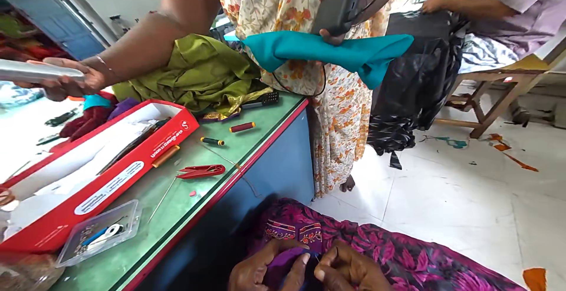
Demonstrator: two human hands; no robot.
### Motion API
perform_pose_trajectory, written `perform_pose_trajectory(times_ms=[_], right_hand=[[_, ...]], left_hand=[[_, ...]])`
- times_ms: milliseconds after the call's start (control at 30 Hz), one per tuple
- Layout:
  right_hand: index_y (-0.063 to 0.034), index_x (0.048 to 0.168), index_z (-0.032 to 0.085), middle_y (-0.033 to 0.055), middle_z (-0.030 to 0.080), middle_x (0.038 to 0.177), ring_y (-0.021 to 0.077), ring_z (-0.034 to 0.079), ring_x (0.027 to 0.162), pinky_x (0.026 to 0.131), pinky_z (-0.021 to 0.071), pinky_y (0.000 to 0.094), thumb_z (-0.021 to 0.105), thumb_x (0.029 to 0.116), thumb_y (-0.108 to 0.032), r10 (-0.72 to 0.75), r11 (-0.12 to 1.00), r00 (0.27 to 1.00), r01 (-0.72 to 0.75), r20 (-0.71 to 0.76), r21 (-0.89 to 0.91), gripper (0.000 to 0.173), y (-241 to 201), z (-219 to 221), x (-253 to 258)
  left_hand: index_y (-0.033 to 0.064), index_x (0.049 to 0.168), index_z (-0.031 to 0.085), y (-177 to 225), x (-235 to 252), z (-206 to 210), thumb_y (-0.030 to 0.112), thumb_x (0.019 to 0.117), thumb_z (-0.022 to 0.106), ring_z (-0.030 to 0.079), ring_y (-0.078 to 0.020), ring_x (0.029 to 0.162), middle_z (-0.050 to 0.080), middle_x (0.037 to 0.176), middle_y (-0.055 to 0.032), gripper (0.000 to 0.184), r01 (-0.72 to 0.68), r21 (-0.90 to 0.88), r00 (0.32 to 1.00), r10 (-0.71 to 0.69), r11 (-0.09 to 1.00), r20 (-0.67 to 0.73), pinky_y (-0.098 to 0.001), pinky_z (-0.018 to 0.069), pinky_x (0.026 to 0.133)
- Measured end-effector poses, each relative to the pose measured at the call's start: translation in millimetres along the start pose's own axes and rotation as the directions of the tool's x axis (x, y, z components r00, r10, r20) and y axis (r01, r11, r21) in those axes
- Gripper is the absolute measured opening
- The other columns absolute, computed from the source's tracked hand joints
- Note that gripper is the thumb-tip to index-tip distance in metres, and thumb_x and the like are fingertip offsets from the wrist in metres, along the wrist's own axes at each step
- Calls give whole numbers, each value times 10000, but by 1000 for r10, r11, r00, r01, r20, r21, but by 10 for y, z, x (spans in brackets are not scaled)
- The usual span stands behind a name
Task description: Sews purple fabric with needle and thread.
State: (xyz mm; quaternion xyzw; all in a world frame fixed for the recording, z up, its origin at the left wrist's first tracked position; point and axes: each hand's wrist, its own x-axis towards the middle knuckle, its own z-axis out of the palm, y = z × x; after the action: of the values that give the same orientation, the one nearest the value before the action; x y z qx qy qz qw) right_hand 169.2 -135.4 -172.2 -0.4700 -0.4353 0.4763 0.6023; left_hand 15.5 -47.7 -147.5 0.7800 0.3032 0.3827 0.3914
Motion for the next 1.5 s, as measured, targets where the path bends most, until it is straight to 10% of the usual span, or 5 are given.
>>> perform_pose_trajectory(times_ms=[900, 1267, 1500], right_hand=[[-97, 996, 552, -137, 616, 693, -66, 577, 579, 565, 490, 137, 565, 1022, -75, -41, 987, 999, 46, -35, 155, 36, 17, 23, 1], [45, 1010, 664, 23, 734, 871, -17, 662, 799, 829, 524, 201, 749, 899, -162, -280, 938, 957, 257, -72, -231, 249, 81, -56, 41], [-48, 990, 567, -57, 695, 822, -62, 657, 699, 673, 568, 142, 736, 918, -202, -346, 933, 916, 312, -202, -179, 240, 137, 23, 49]], left_hand=[[-55, 1024, 719, -57, -66, 7, 5, 929, 665, 676, 34, 1002, 766, 1023, -68, 125, -165, -55, 981, 170, 985, 93, -139, 523, 930], [-83, 1004, 730, -12, -47, 15, 19, 927, 667, 667, 74, 931, 767, 984, -43, 142, -49, -80, 998, 51, 996, 29, -122, 533, 882], [-73, 993, 731, -16, -51, 35, 19, 936, 655, 662, 49, 980, 760, 991, -69, 133, -73, -123, 989, 88, 990, 117, -130, 513, 922]])
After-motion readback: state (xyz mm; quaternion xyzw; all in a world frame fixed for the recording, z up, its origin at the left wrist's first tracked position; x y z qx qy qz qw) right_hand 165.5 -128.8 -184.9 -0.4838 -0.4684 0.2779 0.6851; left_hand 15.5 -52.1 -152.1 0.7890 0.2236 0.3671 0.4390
